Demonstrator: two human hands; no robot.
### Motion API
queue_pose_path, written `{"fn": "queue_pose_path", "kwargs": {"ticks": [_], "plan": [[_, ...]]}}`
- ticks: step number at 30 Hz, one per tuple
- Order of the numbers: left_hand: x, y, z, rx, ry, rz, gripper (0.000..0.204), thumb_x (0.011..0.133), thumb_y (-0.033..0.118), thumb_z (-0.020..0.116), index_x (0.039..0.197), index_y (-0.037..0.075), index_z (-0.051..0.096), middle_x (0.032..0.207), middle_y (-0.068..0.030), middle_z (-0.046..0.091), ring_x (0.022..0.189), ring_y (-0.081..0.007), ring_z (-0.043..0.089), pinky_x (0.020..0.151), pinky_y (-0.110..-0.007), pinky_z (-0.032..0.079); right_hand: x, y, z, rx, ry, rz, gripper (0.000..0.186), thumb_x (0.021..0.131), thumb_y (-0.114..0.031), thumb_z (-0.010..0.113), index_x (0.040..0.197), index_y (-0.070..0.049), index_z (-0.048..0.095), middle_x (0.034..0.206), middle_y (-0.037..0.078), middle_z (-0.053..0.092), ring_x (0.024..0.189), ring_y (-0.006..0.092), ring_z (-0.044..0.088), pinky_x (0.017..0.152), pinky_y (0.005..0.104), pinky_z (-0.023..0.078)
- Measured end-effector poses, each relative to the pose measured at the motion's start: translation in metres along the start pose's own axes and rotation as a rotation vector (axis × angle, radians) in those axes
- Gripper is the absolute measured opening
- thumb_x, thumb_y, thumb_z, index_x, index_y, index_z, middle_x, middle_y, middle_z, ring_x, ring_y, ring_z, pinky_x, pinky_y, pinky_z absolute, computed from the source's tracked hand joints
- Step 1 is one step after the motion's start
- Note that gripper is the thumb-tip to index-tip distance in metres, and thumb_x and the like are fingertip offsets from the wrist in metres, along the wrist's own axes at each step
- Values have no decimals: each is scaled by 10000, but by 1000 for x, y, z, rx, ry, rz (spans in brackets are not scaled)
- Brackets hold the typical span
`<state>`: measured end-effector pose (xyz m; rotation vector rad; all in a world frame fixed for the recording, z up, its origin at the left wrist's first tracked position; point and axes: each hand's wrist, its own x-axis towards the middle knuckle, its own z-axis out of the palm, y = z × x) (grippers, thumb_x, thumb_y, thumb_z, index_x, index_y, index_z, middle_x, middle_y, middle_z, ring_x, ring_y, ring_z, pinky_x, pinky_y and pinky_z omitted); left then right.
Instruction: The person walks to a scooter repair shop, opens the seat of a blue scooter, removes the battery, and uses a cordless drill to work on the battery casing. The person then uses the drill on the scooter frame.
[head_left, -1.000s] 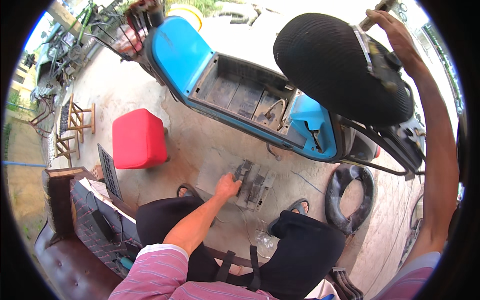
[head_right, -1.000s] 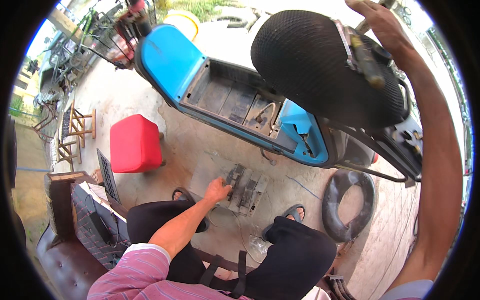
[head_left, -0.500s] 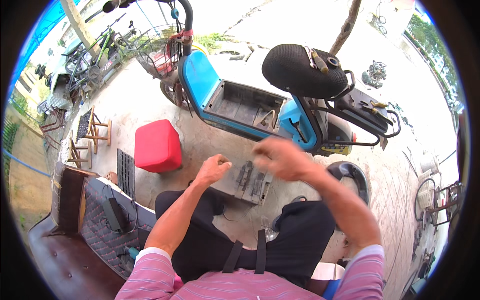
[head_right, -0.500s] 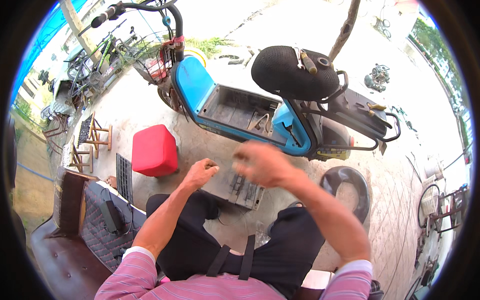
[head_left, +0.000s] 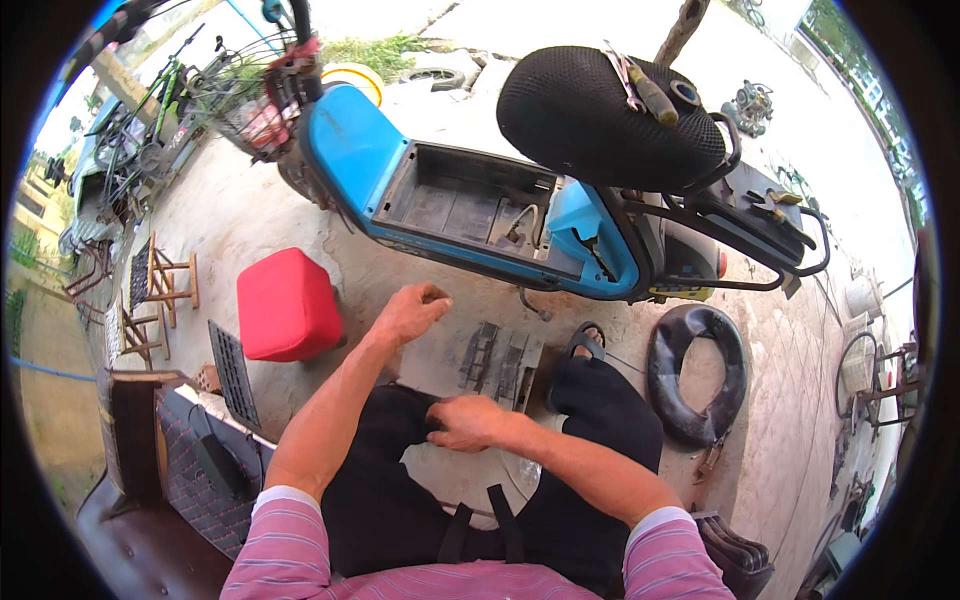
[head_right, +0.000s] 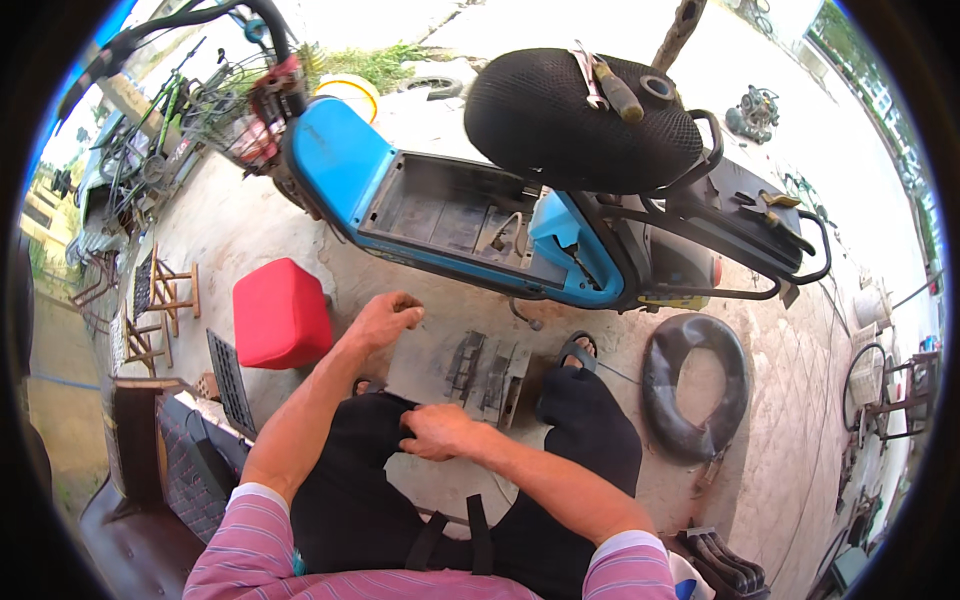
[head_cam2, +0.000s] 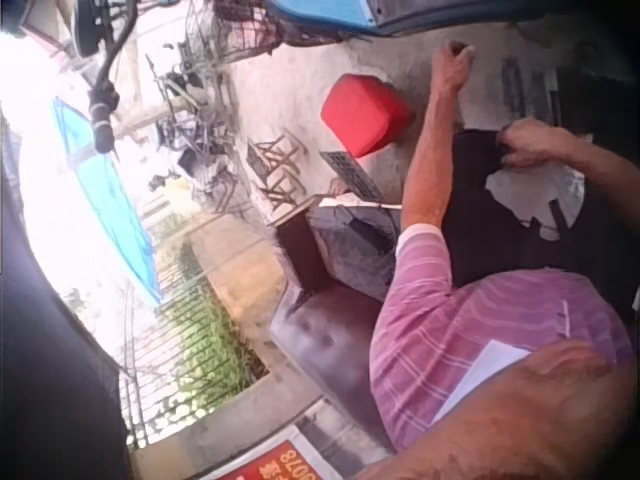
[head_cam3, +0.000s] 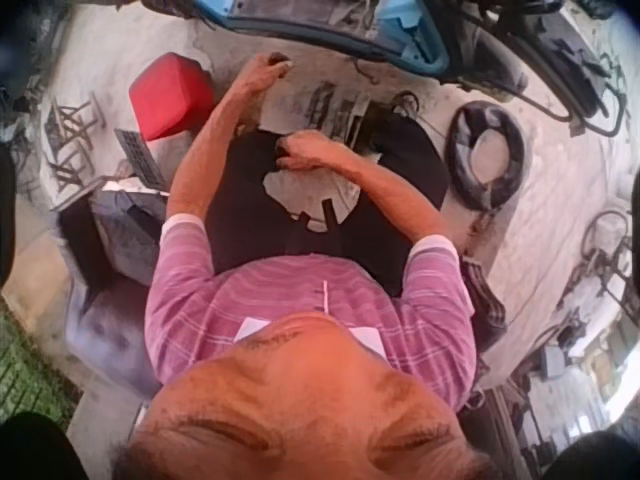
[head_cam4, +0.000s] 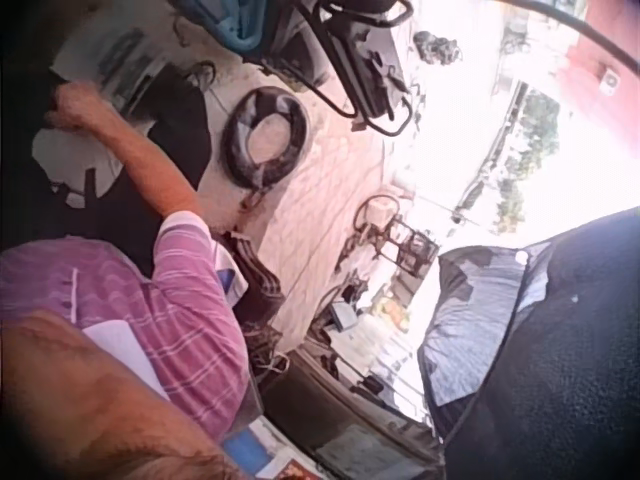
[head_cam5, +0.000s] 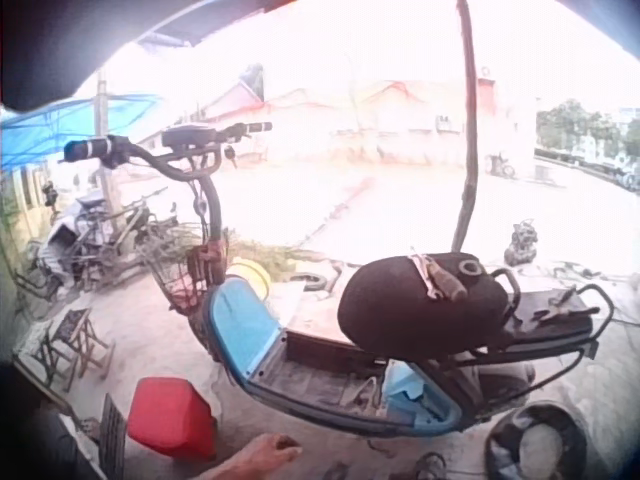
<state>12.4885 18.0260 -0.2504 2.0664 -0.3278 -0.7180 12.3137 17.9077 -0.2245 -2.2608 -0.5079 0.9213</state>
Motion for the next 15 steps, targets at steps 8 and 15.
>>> {"fn": "queue_pose_path", "kwargs": {"ticks": [8,15], "plan": [[196,33,50,170,57,223,340,855,265,639,1047,-12,689,934,-160,708,883,-256,669,809,-344,509,13,23,-14,146,106,-102,372,832,-353,650,1045,-48,640,1051,168,647,1000,349,637,847,467,521],[371,-26,94,448,190,402,397,799,333,644,1092,70,691,1136,-179,671,1067,-349,635,898,-410,516,-5,24,-20,135,179,-232,311,808,-298,681,994,-64,596,939,114,607,902,285,600,755,412,473]]}}
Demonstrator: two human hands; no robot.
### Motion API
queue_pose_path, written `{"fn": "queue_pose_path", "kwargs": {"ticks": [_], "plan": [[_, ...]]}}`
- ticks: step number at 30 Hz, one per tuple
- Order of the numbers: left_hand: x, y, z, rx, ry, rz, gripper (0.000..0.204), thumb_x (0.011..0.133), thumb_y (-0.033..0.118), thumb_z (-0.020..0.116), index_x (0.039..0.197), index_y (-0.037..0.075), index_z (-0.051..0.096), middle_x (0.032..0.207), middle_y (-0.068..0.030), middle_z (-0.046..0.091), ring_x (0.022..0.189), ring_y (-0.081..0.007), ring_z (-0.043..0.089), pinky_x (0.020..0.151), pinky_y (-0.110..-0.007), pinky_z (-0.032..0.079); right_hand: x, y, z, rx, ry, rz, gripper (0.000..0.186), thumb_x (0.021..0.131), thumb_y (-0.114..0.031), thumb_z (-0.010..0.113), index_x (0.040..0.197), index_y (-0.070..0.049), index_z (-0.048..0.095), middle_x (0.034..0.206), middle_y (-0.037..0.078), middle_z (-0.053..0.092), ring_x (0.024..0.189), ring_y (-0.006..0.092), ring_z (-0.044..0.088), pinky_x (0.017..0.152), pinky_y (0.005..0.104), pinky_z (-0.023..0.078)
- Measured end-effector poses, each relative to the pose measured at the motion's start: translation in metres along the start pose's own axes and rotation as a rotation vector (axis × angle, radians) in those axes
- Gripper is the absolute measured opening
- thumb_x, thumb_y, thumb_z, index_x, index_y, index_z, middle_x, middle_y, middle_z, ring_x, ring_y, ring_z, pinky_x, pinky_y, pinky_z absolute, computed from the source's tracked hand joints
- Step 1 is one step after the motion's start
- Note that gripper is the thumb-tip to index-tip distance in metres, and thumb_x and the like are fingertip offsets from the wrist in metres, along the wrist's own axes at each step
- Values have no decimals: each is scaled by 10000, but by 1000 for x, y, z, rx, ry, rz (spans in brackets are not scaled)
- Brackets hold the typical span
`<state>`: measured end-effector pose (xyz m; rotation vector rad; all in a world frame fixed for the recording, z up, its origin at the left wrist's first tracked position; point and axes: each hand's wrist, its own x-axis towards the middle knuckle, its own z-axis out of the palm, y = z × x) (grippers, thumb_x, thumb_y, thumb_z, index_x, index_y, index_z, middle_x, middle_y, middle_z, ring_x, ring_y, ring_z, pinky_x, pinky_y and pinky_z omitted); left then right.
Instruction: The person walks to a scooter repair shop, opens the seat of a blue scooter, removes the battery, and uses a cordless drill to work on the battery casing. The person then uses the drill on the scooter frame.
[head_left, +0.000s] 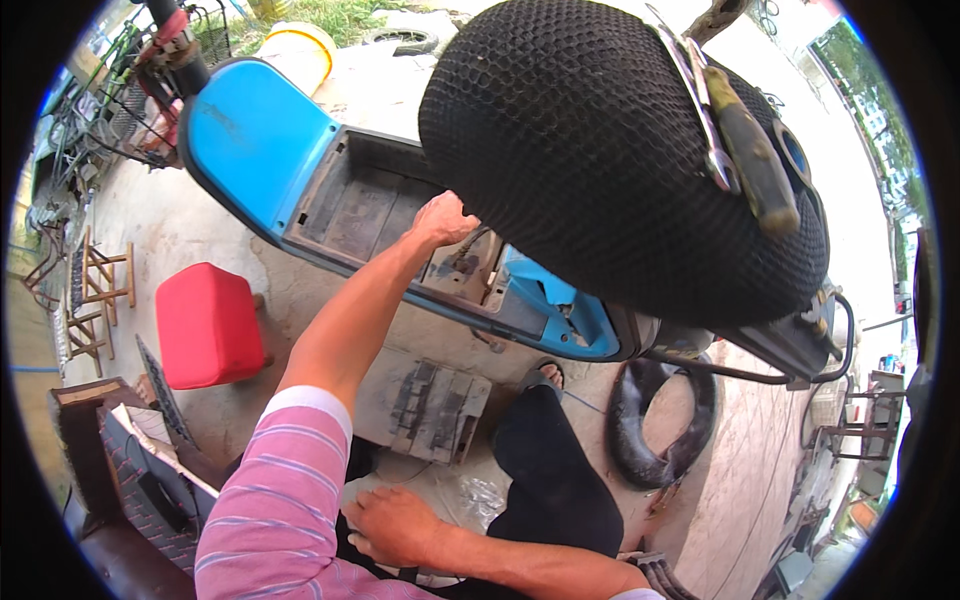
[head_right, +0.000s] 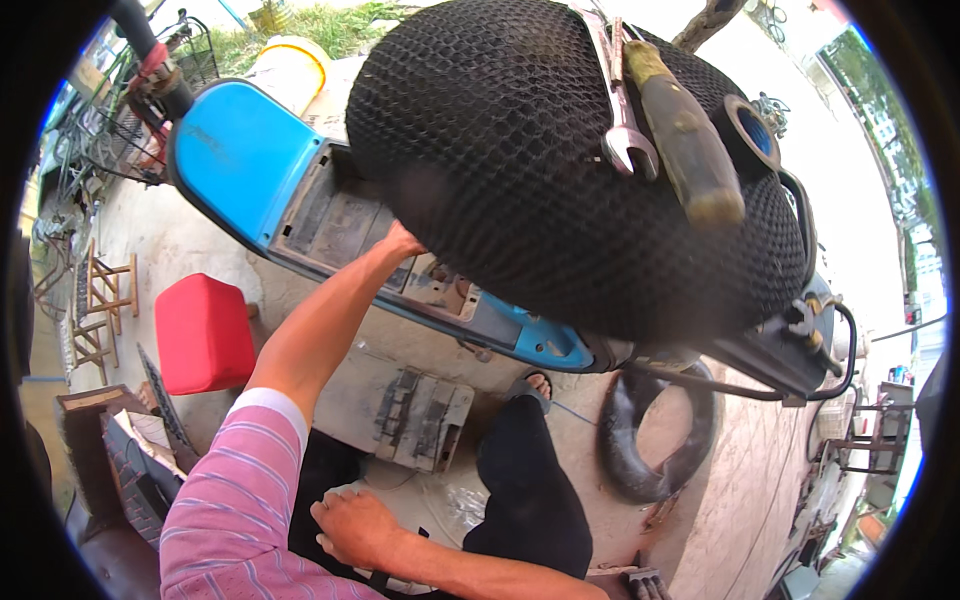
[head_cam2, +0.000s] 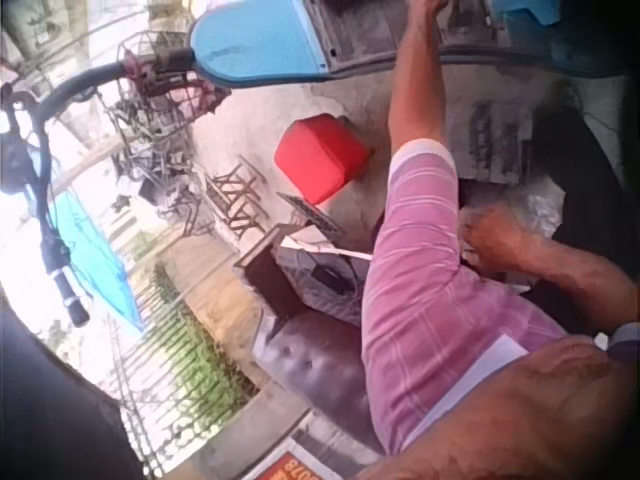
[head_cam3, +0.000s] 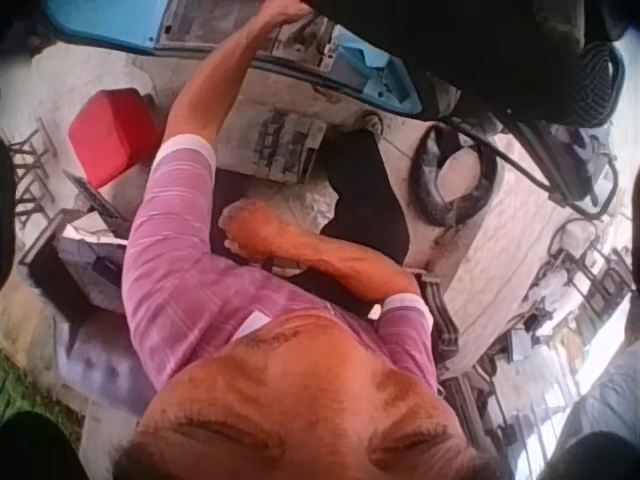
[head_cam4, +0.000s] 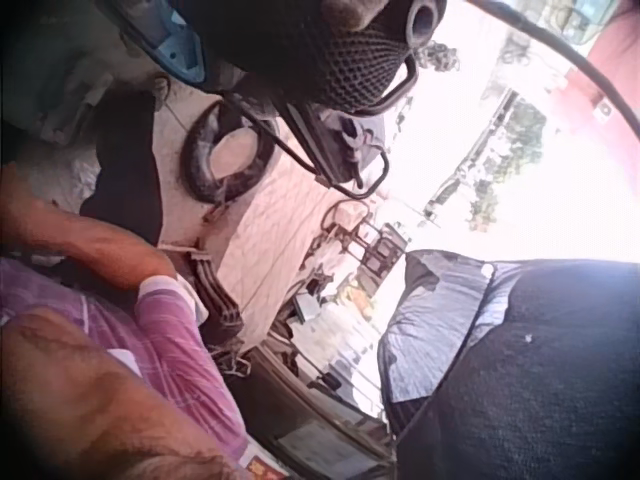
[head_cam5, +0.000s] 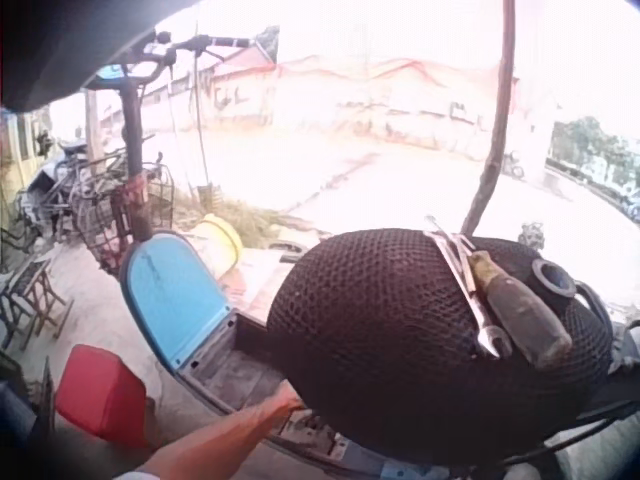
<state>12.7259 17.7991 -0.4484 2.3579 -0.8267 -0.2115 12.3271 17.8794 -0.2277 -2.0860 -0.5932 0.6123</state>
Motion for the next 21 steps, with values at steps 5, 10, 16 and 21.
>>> {"fn": "queue_pose_path", "kwargs": {"ticks": [5,10,16,21], "plan": [[23,23,8,228,-224,65,442,862,385,582,1254,187,632,1367,-97,573,1242,-316,549,1003,-481,451,-10,12,-11,-133,-55,82,278,801,-278,671,970,-67,605,947,105,616,923,279,602,771,391,472],[20,35,19,307,-197,-30,500,881,435,555,1338,231,568,1472,-69,478,1358,-300,430,1061,-629,289,-16,17,-18,-84,-128,107,316,781,-208,647,1054,-62,581,967,117,611,960,295,611,809,404,478],[29,49,-21,192,-88,219,537,773,513,671,1184,168,666,1270,-97,636,1169,-306,583,973,-515,429,-18,19,-10,-107,-115,132,289,794,-252,658,1009,-67,602,965,118,623,943,289,614,796,394,479],[23,26,-51,17,-150,338,475,718,403,740,1098,123,690,1095,-145,697,983,-331,653,843,-407,523,-17,12,-7,-129,-87,83,249,794,-237,643,964,-55,624,947,116,641,908,283,622,769,389,482]]}}
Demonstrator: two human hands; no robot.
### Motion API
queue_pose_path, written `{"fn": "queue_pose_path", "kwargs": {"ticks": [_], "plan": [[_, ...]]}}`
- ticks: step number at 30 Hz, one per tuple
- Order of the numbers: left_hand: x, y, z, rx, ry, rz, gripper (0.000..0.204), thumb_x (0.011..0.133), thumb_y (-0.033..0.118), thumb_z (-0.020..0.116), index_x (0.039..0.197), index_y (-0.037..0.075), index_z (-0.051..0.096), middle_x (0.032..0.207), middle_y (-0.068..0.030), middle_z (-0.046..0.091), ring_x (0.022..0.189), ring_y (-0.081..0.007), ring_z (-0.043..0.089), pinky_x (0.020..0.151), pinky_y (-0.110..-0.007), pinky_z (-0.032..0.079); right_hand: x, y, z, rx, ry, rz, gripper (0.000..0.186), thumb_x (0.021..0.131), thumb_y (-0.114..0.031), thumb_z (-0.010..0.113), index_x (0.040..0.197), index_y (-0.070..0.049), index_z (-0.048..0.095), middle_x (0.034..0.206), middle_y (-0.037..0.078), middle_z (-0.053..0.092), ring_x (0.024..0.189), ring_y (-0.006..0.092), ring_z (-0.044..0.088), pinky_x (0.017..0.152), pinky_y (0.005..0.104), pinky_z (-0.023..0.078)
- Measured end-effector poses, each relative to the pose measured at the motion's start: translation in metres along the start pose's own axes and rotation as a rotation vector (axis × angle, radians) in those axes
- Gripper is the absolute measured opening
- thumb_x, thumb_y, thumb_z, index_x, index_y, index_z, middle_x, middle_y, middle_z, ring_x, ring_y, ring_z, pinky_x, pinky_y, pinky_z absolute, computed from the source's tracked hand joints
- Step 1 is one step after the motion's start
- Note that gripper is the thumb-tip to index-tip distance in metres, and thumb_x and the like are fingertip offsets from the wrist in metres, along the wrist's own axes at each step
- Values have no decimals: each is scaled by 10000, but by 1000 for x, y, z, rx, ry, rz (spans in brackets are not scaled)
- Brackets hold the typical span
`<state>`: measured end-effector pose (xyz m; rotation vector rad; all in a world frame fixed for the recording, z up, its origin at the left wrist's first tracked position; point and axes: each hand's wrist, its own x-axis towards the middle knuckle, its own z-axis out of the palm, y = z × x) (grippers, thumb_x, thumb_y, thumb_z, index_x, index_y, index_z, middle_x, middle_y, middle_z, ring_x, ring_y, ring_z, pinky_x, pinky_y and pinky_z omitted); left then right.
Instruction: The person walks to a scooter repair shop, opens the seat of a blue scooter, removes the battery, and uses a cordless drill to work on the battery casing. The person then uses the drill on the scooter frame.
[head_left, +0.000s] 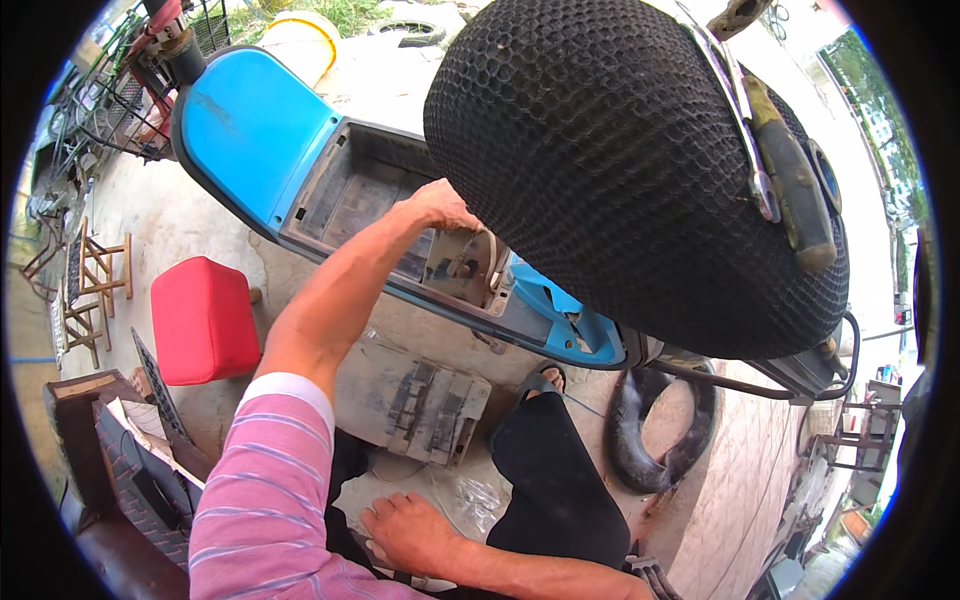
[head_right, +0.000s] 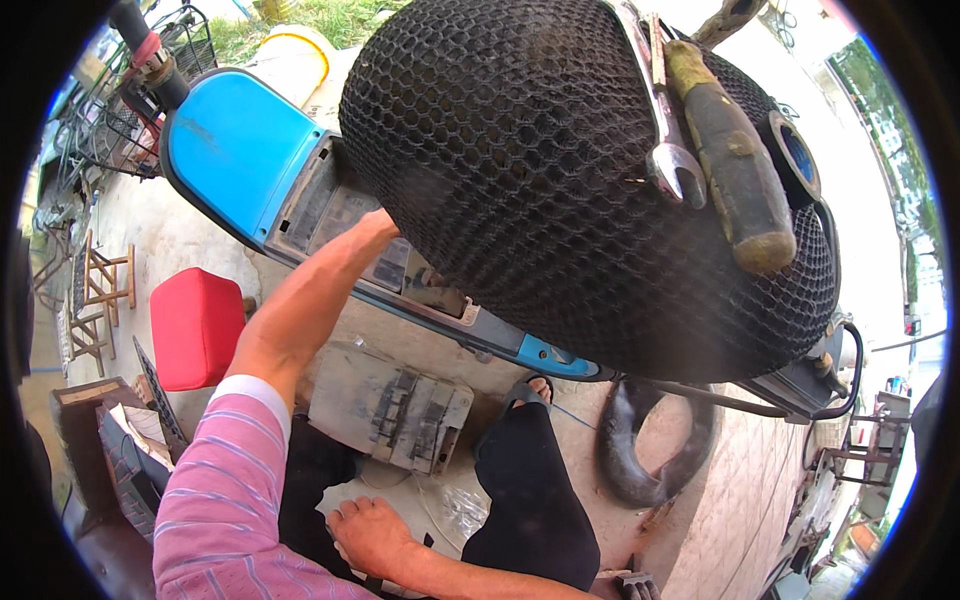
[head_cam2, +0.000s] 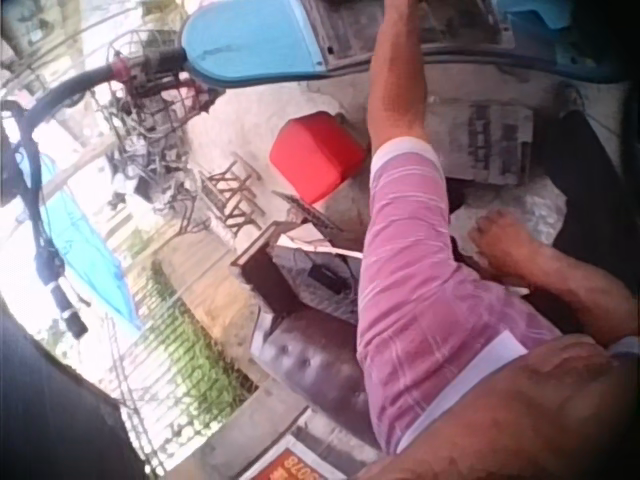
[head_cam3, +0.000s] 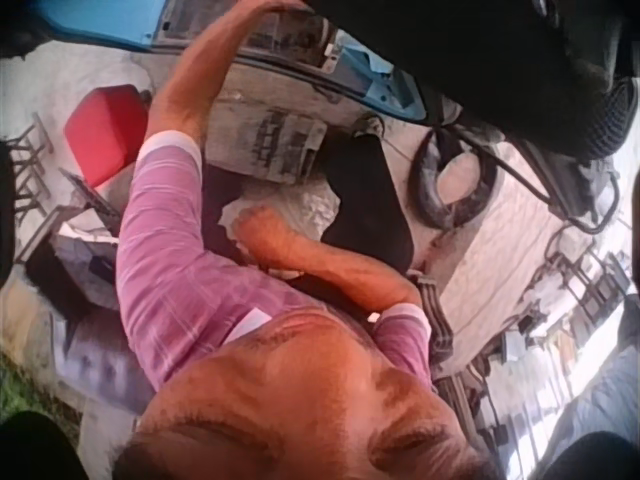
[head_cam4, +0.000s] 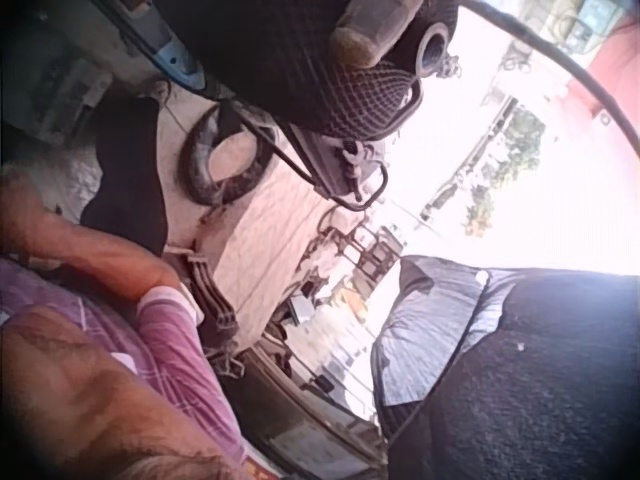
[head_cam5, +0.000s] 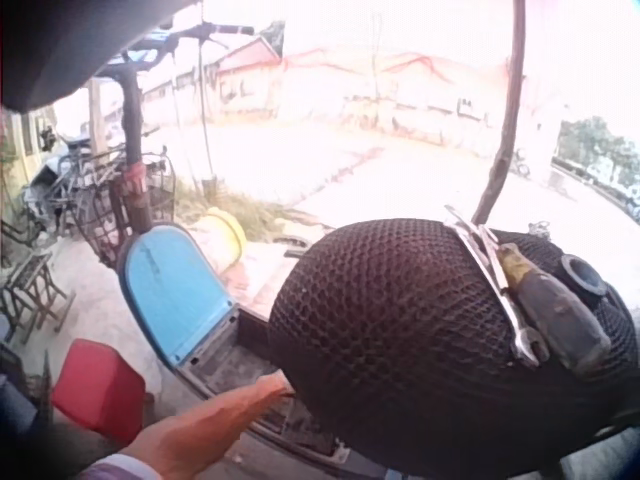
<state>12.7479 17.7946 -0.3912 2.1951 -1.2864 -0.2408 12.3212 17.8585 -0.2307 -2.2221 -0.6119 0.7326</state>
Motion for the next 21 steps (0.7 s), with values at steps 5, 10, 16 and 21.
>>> {"fn": "queue_pose_path", "kwargs": {"ticks": [5,10,16,21], "plan": [[-29,9,-62,0,87,-11,457,724,302,764,1106,70,667,1037,-209,679,958,-380,640,839,-425,512,2,1,-2,-16,-81,27,332,825,-310,671,1027,-57,600,1006,132,637,981,304,615,834,416,474],[-111,92,-158,-198,332,-401,321,794,216,750,1006,7,631,895,-126,635,799,-223,607,745,-340,500,-2,-1,-14,-28,-91,47,332,823,-295,671,1032,-47,599,1002,138,641,1001,310,611,841,425,471],[-245,107,-213,-206,359,-637,307,790,144,712,1052,2,633,912,-63,648,840,-142,601,767,-296,499,-5,-7,-4,-7,21,-36,280,809,-243,663,980,-22,641,950,127,638,932,282,617,794,406,464],[-307,77,-181,-154,84,-832,361,754,115,768,1077,6,650,956,-126,674,865,-221,647,770,-348,527,-7,-11,-7,-25,7,-58,301,811,-249,672,994,-13,635,962,135,637,944,292,617,805,416,465]]}}
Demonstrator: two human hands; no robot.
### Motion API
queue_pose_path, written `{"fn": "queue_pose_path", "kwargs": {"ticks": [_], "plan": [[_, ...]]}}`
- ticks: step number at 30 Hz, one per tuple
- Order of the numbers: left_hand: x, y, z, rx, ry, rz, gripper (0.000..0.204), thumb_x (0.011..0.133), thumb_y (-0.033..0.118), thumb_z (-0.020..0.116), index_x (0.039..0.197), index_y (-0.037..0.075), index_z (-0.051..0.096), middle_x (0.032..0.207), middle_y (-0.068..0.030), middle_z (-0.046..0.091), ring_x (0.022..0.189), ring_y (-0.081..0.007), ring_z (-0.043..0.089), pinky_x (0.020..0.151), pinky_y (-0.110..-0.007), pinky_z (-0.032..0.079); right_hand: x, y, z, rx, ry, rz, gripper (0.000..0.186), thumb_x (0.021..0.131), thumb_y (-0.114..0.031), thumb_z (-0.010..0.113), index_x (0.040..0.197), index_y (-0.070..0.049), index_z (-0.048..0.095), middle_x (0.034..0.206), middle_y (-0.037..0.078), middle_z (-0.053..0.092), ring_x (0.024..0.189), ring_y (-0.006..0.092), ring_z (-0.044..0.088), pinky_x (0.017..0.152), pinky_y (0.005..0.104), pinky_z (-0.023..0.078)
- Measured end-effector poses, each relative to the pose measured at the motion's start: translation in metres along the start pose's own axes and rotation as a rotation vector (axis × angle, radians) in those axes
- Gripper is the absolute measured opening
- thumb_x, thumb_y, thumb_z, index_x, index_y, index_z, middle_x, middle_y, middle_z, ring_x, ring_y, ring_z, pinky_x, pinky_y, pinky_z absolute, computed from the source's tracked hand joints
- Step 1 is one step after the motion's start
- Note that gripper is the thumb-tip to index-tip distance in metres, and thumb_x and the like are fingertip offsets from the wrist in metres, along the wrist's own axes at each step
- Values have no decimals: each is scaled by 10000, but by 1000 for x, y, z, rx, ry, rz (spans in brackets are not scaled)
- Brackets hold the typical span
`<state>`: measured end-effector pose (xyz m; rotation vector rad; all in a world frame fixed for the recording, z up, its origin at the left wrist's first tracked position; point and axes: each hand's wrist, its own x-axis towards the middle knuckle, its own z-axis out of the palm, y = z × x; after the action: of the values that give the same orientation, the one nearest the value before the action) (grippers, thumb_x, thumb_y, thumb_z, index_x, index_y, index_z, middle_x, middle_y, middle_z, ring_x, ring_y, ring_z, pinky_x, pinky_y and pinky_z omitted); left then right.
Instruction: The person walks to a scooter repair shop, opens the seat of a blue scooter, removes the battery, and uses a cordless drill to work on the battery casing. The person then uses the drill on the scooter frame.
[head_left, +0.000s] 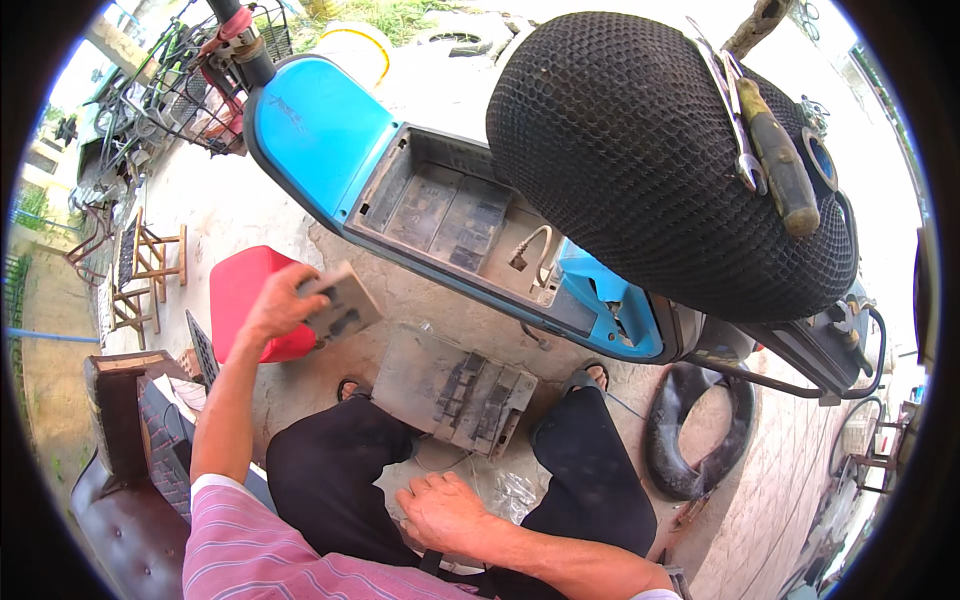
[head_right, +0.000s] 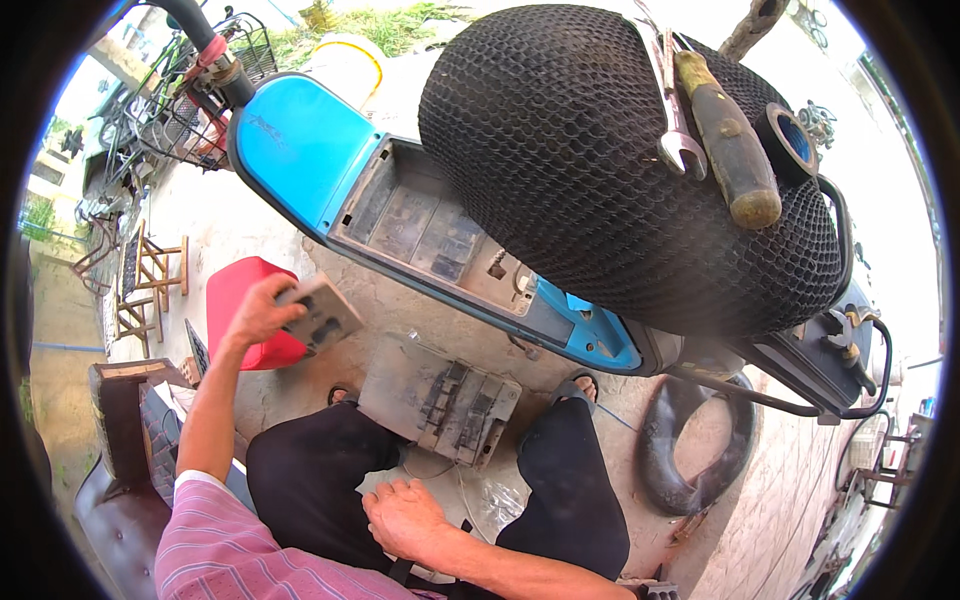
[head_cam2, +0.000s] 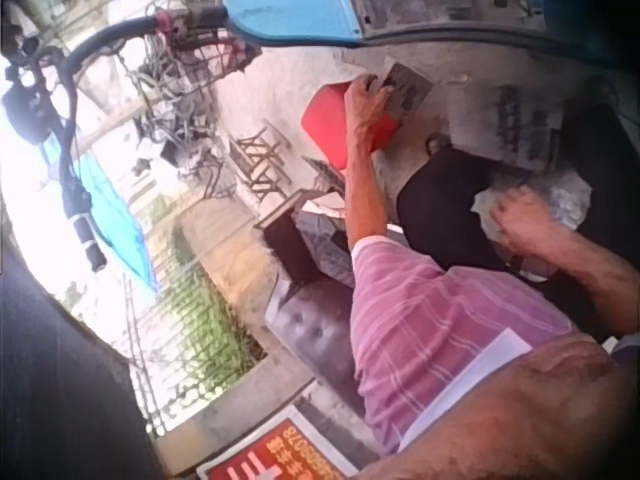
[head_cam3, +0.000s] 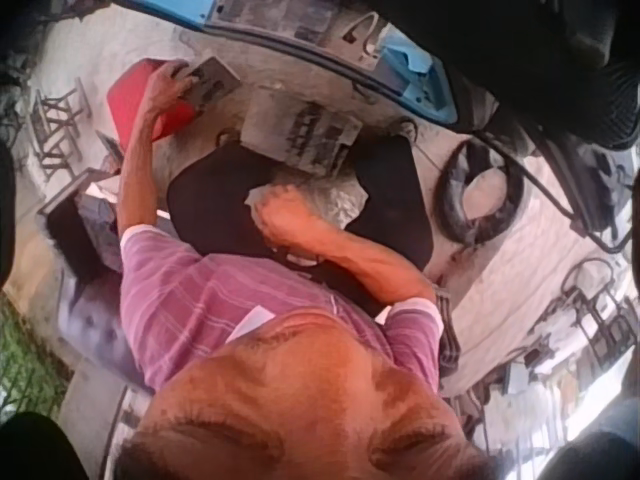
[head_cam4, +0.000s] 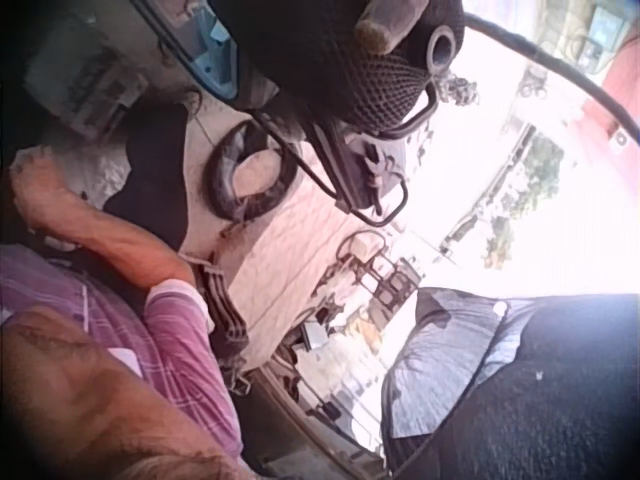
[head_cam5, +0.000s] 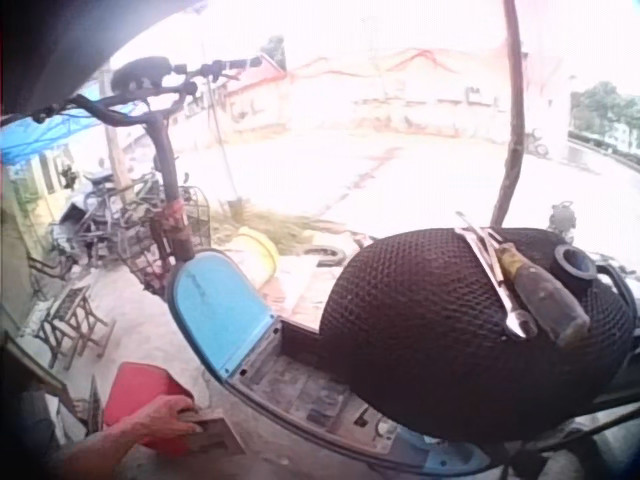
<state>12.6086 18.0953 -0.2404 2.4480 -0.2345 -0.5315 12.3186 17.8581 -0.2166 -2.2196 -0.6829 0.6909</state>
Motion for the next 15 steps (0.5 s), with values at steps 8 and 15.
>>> {"fn": "queue_pose_path", "kwargs": {"ticks": [8,15], "plan": [[25,-87,64,704,-241,133,373,785,265,712,1091,56,673,1060,-172,659,1029,-359,617,890,-439,491,2,0,-3,-32,24,5,303,798,-267,686,977,-28,634,919,116,632,903,277,624,773,402,472],[110,53,81,189,121,378,282,834,272,667,965,23,686,975,-178,689,933,-351,649,787,-434,500,-1,2,-2,-8,-49,18,332,815,-326,686,995,-58,605,937,118,632,909,293,627,770,409,484]]}}
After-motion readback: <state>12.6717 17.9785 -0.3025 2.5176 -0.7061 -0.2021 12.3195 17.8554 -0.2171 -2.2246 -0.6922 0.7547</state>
